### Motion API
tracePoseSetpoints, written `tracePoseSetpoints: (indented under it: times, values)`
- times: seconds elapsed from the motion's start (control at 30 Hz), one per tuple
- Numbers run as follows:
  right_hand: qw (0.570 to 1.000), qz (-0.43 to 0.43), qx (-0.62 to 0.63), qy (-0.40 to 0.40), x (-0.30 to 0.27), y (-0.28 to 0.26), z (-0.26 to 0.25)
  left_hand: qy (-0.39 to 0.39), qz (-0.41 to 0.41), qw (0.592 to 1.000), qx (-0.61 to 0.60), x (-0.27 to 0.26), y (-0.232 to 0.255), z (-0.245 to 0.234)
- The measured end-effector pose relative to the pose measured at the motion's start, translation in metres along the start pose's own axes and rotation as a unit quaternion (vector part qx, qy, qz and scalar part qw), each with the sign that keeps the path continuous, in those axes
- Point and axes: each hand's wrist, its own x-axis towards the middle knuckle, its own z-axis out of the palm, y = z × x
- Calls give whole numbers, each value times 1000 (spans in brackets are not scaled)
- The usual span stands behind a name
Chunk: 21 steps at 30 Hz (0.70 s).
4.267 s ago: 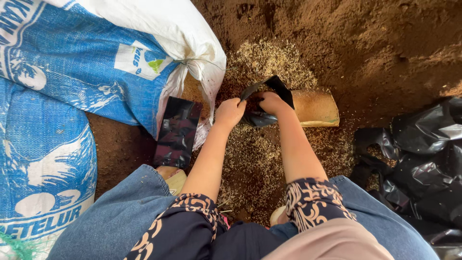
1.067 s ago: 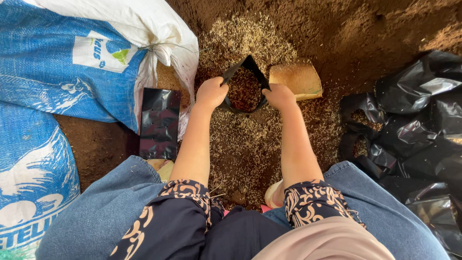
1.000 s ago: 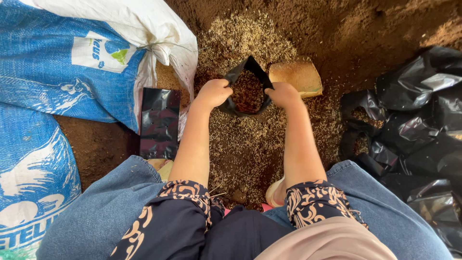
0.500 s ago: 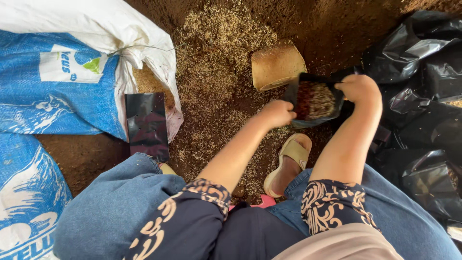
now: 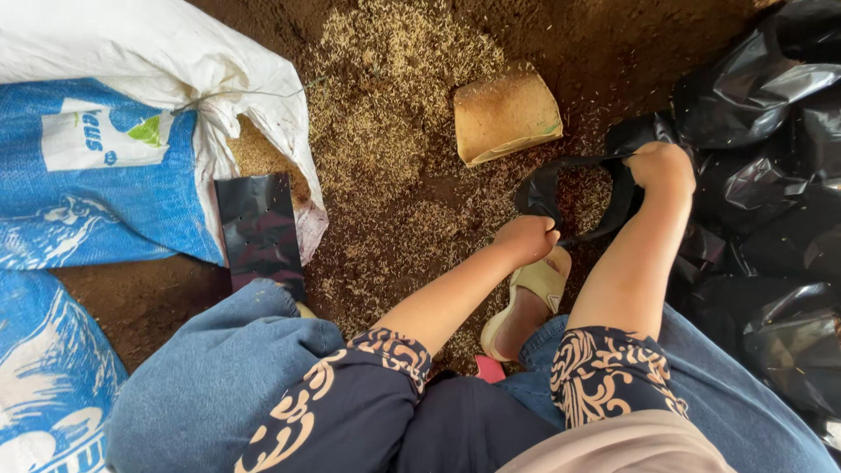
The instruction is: The person scoops grain from a large sack using a small scoop and transfers it into black plastic bags. The person opens each bag, fills it with grain, and sets it aside. The process is repeated for multiple bags.
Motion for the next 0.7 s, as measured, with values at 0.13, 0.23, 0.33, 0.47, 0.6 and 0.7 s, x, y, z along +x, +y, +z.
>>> tracePoseSetpoints:
  times: [0.13,0.23,0.33,0.47,0.6,0.7]
  values:
    - [999,0,19,45,-17,-23,-6,-9,-16,1000,-1,-10,3,-16]
    - [993,-44,83,72,-38,-59,-27,7,-41,999,-31,-7,-8,-27]
    - [973,-171,140,71,-57,-116,-32,48,-34,998,-23,-4,-39,-35]
    - [959,-200,90,-177,-83,-191,19,-128,-30,991,21,-17,-101,-35]
    - [883,-118,-45,-453,-104,-197,106,-386,-224,890,95,-68,-158,-27]
    - [880,-44,-21,-473,-109,-166,162,-344,-392,853,-14,-101,-198,-45]
